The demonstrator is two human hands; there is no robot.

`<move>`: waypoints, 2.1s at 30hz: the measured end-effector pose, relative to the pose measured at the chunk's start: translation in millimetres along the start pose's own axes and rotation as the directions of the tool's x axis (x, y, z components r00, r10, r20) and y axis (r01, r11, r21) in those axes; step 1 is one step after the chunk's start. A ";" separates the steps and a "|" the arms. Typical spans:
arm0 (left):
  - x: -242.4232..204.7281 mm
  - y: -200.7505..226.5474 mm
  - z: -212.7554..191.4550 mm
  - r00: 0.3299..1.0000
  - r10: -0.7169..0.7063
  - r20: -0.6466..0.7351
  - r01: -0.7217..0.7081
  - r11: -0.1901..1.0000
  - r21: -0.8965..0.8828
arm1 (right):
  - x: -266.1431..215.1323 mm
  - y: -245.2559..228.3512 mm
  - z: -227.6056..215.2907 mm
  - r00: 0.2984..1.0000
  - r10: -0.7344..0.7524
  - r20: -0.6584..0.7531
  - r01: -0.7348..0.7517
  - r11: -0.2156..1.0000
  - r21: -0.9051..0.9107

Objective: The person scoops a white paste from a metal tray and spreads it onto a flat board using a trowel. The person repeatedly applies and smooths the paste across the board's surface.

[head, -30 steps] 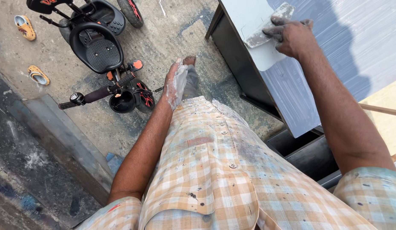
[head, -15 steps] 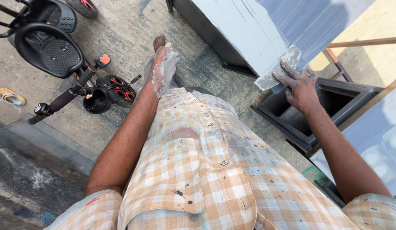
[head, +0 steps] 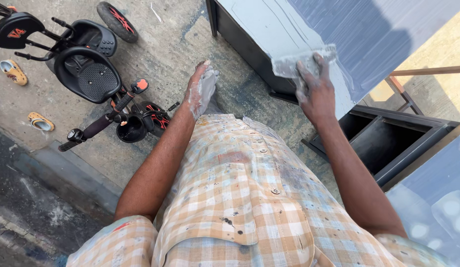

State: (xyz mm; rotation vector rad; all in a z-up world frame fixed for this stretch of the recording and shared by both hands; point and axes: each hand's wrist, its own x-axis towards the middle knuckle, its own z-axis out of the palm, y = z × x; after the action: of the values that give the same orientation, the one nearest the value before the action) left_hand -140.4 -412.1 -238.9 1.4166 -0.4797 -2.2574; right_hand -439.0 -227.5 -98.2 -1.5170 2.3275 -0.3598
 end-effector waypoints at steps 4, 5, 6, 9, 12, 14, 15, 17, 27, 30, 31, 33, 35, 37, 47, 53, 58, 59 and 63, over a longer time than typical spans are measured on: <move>0.9 14.0 -20.3 0.999 0.036 0.039 -0.034 0.997 -0.068 | 30.0 -62.7 14.4 0.994 -0.039 0.105 0.057 0.983 -0.174; -4.6 17.3 -31.8 0.999 0.043 0.020 -0.041 0.996 -0.078 | 16.7 -71.8 7.5 0.980 -0.020 0.197 0.067 0.969 -0.237; -4.4 25.4 -39.7 0.998 0.064 -0.002 -0.064 0.994 -0.088 | 14.9 -79.2 -0.6 0.961 -0.007 0.278 0.093 0.951 -0.294; -7.1 25.1 -60.0 0.996 0.086 -0.013 -0.086 0.959 -0.271 | 27.2 -92.5 -22.9 0.910 0.080 0.407 0.021 0.971 -0.239; 8.9 30.6 -63.2 0.999 0.037 -0.017 -0.040 0.960 -0.276 | 124.4 -110.9 -25.7 0.935 -0.343 0.090 0.352 0.926 -0.133; 14.6 27.5 -65.3 0.998 0.057 -0.003 -0.055 0.955 -0.293 | 202.4 -123.8 -17.5 0.907 -0.393 0.153 0.408 0.908 -0.091; 17.8 30.3 -68.5 0.998 0.066 0.005 -0.061 0.952 -0.299 | 234.9 -130.7 -12.0 0.899 -0.381 0.216 0.412 0.903 -0.124; 22.6 39.6 -78.3 0.995 0.098 -0.032 -0.103 0.948 -0.301 | 284.8 -144.1 -1.0 0.873 -0.389 0.295 0.449 0.877 -0.172; 6.4 47.9 -118.8 0.984 0.120 -0.133 -0.165 0.896 -0.411 | 362.1 -162.8 28.8 0.858 -0.341 0.384 0.479 0.799 -0.364; 9.2 42.5 -110.0 0.986 0.101 -0.133 -0.145 0.912 -0.383 | 360.3 -158.2 34.1 0.877 -0.266 0.400 0.432 0.801 -0.414; 7.2 37.8 -105.8 0.988 0.107 -0.113 -0.142 0.917 -0.372 | 353.2 -154.4 34.2 0.877 -0.264 0.402 0.433 0.797 -0.421; 9.5 38.4 -96.5 0.989 0.133 -0.061 -0.146 0.929 -0.341 | 340.0 -146.7 26.8 0.865 -0.206 0.457 0.424 0.786 -0.450; 6.4 32.5 -83.0 0.990 0.108 -0.086 -0.130 0.941 -0.312 | 318.5 -134.1 14.0 0.852 -0.138 0.505 0.418 0.761 -0.497; 6.0 27.9 -66.3 0.994 0.081 -0.080 -0.100 0.956 -0.275 | 287.5 -114.4 -1.9 0.842 -0.053 0.537 0.403 0.723 -0.561; -14.8 -27.3 8.8 0.981 -0.102 0.166 0.113 0.992 -0.056 | 71.1 20.5 -68.0 0.806 0.082 0.587 0.290 0.809 -0.512; -22.4 -66.6 52.7 0.919 -0.225 0.324 0.183 0.971 0.157 | -47.2 97.3 -97.3 0.758 0.279 0.590 0.142 0.812 -0.566; -1.8 -107.5 118.5 0.861 -0.215 0.462 0.090 0.956 0.278 | -100.1 122.1 -118.8 0.789 0.326 0.520 -0.140 0.921 -0.363; 0.1 -118.2 138.2 0.843 -0.187 0.505 0.067 0.967 0.246 | -111.8 113.7 -118.2 0.835 0.273 0.477 -0.221 0.962 -0.162; -6.0 -125.6 200.3 0.726 -0.214 0.653 0.345 0.935 -0.078 | -105.9 34.7 -75.7 0.984 0.027 0.178 -0.107 0.883 0.457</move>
State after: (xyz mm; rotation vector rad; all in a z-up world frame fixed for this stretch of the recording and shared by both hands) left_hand -341.4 -290.1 -213.5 0.6102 -0.2297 -2.9359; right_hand -459.5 -114.5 -27.7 -1.1773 1.9704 -0.6892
